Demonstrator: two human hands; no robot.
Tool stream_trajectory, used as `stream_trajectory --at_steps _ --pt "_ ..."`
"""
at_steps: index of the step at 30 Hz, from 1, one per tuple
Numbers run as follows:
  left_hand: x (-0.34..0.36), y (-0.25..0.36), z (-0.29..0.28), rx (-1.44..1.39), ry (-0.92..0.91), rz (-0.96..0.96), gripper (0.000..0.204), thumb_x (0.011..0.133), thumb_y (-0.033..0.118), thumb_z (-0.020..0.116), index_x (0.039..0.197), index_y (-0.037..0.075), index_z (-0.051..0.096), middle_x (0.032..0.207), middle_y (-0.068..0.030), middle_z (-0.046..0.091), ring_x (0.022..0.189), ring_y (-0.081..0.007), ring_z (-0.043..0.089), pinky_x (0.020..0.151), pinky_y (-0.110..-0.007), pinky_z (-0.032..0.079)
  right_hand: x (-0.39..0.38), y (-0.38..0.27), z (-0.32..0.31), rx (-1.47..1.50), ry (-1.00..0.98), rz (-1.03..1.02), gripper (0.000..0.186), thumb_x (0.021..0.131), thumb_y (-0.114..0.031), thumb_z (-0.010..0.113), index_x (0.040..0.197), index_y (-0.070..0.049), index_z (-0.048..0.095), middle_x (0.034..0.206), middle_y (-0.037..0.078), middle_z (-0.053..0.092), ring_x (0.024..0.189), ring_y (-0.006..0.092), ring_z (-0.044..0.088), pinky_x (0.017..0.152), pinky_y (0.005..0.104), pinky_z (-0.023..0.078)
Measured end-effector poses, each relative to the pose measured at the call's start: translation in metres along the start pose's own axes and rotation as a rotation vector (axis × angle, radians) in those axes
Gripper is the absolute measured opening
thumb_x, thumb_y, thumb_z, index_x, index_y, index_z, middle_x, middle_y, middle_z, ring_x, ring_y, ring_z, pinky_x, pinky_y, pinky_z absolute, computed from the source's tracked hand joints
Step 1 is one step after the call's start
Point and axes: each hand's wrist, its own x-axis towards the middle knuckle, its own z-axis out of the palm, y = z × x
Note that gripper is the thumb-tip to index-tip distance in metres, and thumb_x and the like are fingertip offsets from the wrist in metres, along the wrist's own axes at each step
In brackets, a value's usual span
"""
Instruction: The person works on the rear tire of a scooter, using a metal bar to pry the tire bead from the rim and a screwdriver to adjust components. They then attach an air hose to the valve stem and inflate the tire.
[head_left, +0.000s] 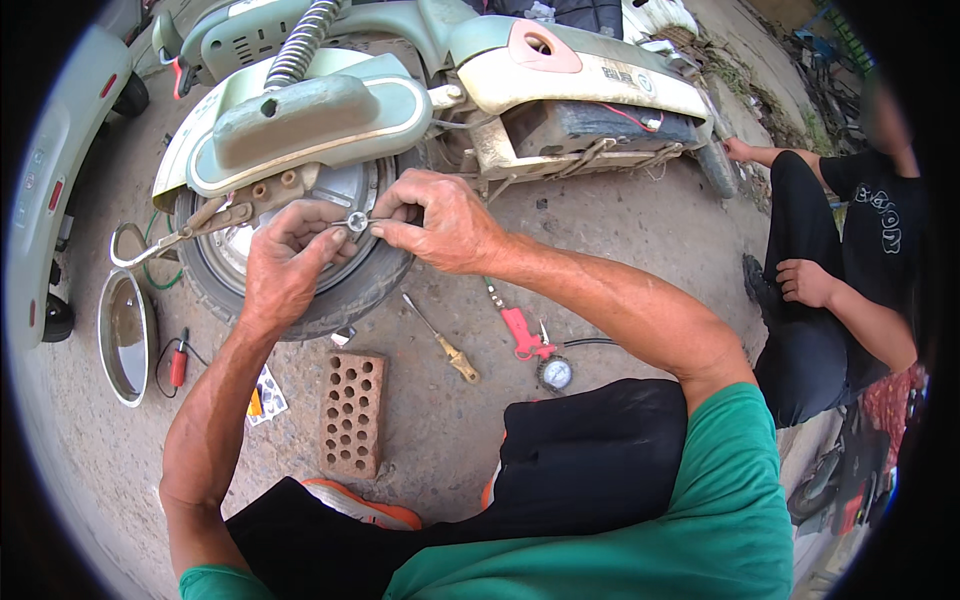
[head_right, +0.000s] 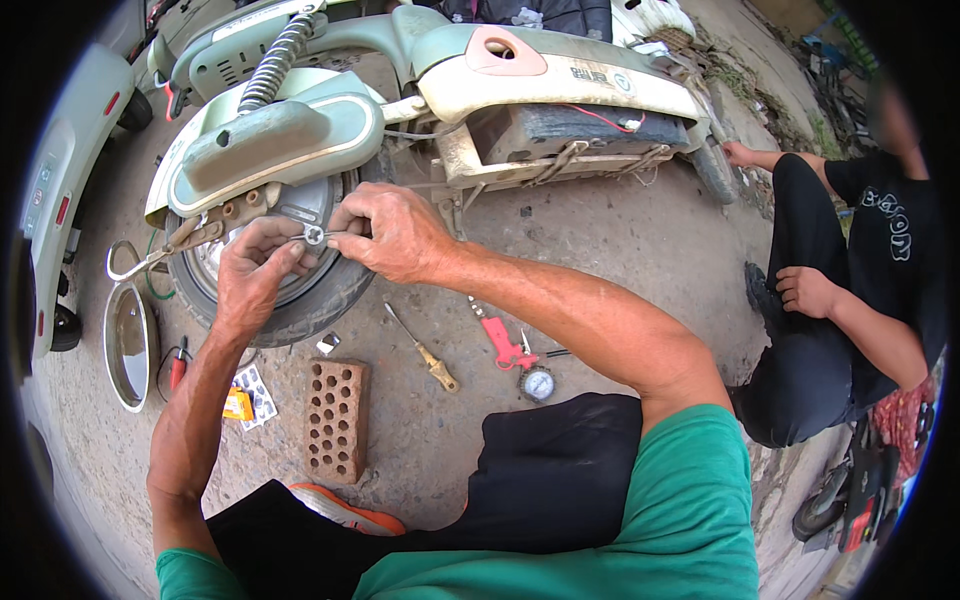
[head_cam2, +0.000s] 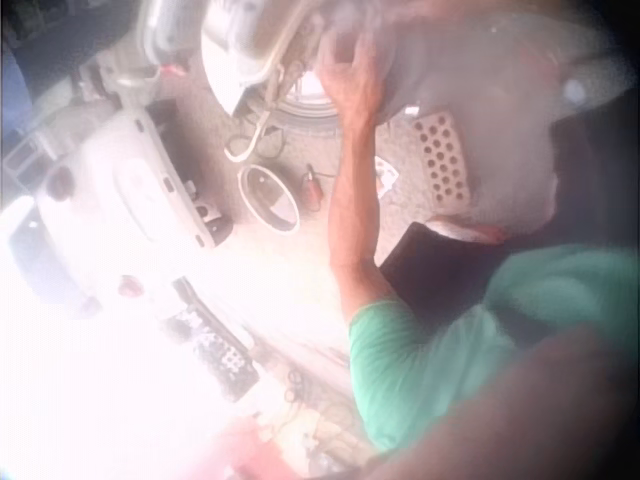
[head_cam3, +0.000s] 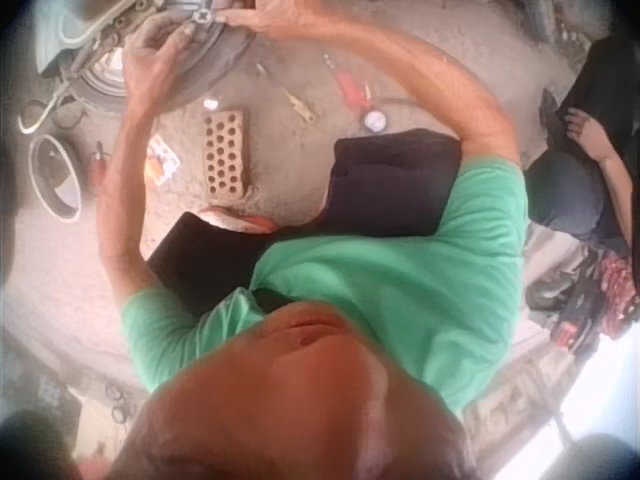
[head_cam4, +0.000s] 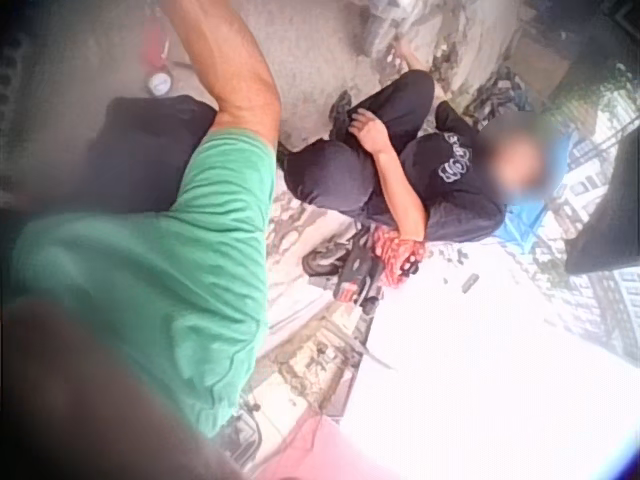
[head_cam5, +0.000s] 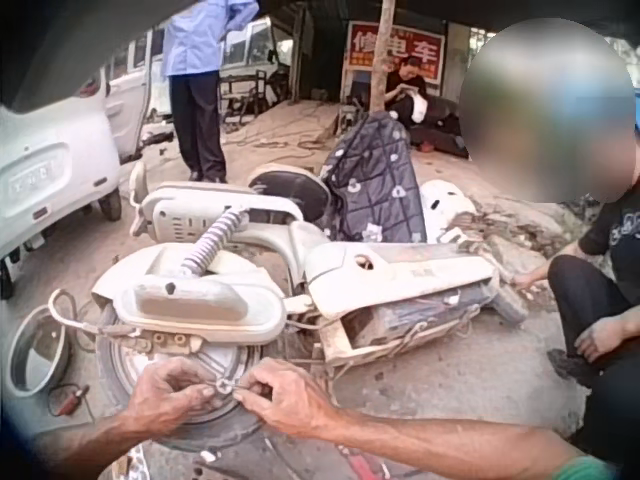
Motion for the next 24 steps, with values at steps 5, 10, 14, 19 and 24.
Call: stream_trajectory --at_steps 5,10,14,19,24 --pt "0.001 0.004 -0.001 -0.159 -0.025 -0.042 0.021 0.103 0.003 0.070 0.122 -0.005 0.071 0.105 -0.0161 0.078 0.092 -0.0183 0.076 0.085 -0.033 0.063 -0.001 0.001 0.000 0.048 -0.004 0.004 0.024 0.088 -0.021 0.085 0.098 -0.001 0.078 0.089 0.014 0.072 0.084 0.0281 0.070 0.076 0.0433 0.056" --pt "-0.007 0.010 0.000 -0.028 0.032 0.029 0.020 0.105 0.004 0.070 0.123 -0.005 0.071 0.106 -0.0145 0.078 0.092 -0.0177 0.076 0.086 -0.032 0.062 0.003 0.000 0.003 0.063 -0.027 0.036 0.024 0.087 -0.022 0.084 0.101 -0.003 0.078 0.092 0.012 0.072 0.090 0.0299 0.070 0.080 0.0444 0.056" --pt "-0.009 0.024 0.017 0.205 0.096 0.279 0.015 0.106 0.002 0.068 0.120 -0.002 0.073 0.104 -0.0089 0.078 0.092 -0.0135 0.078 0.082 -0.029 0.062 0.003 0.007 0.004 -0.262 0.069 0.046 0.032 0.086 -0.023 0.082 0.115 -0.010 0.080 0.106 0.013 0.070 0.109 0.0348 0.065 0.098 0.0484 0.055" --pt "0.001 0.025 0.019 -0.002 0.139 0.072 0.018 0.108 0.006 0.067 0.120 -0.006 0.071 0.102 -0.0125 0.078 0.088 -0.0158 0.077 0.077 -0.030 0.064 0.006 0.014 0.002 -0.384 0.041 -0.022 0.025 0.088 -0.015 0.082 0.112 -0.010 0.082 0.117 0.013 0.070 0.117 0.0346 0.063 0.103 0.0484 0.053" --pt "-0.003 0.018 0.017 -0.268 0.192 -0.073 0.023 0.110 0.011 0.066 0.124 -0.007 0.067 0.107 -0.0172 0.078 0.088 -0.0211 0.078 0.079 -0.034 0.067 0.006 0.014 0.008 -0.392 0.062 -0.083 0.021 0.089 -0.018 0.082 0.108 -0.008 0.083 0.113 0.009 0.072 0.116 0.0324 0.062 0.102 0.0472 0.050"
